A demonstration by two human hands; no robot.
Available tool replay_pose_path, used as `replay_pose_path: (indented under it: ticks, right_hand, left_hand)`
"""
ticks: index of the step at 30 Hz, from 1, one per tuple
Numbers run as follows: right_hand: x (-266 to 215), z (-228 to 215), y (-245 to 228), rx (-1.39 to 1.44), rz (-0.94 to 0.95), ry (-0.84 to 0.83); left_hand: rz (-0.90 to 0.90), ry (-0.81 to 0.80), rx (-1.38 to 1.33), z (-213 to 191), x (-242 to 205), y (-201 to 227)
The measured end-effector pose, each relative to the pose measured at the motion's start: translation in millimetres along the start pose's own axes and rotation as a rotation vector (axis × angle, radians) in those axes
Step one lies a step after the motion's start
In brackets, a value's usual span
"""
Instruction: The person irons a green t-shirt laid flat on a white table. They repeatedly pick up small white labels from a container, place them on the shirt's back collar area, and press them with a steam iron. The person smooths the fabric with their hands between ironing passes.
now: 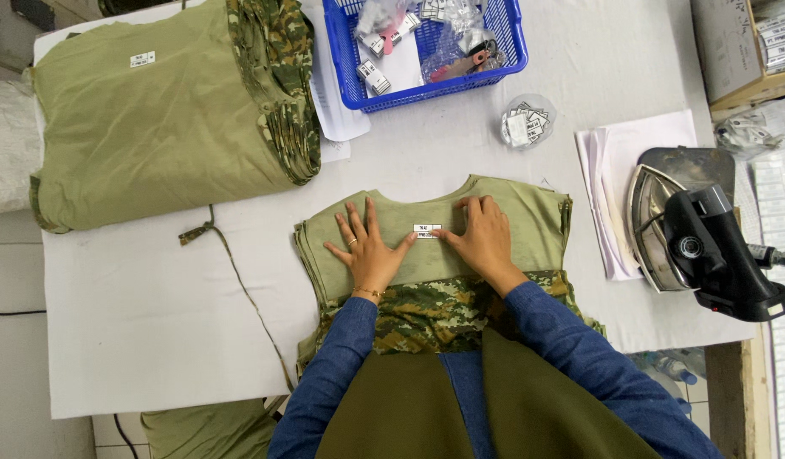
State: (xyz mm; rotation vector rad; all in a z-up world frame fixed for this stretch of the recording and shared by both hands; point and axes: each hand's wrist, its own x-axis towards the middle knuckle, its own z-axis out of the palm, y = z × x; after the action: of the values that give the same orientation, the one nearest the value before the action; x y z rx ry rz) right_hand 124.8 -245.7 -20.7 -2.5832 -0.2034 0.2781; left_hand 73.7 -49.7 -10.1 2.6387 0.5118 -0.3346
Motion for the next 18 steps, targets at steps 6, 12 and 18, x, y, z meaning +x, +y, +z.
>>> replay_pose_path:
  ticks: [6, 12, 18]
  right_hand:
    - [-0.4, 4.3, 0.2, 0.011, 0.012, 0.047]
    - [0.0, 1.4, 0.4, 0.027, -0.001, 0.054]
    - [2.6, -4.6, -0.9, 0.034, 0.051, -0.017]
  left_hand:
    - [-0.024, 0.015, -0.006, -3.1, -1.9, 5.3]
    - [-0.012, -0.003, -0.031, 5.5, -0.8, 5.1]
    - [0.001, 0.019, -0.094, 5.3, -0.8, 3.1]
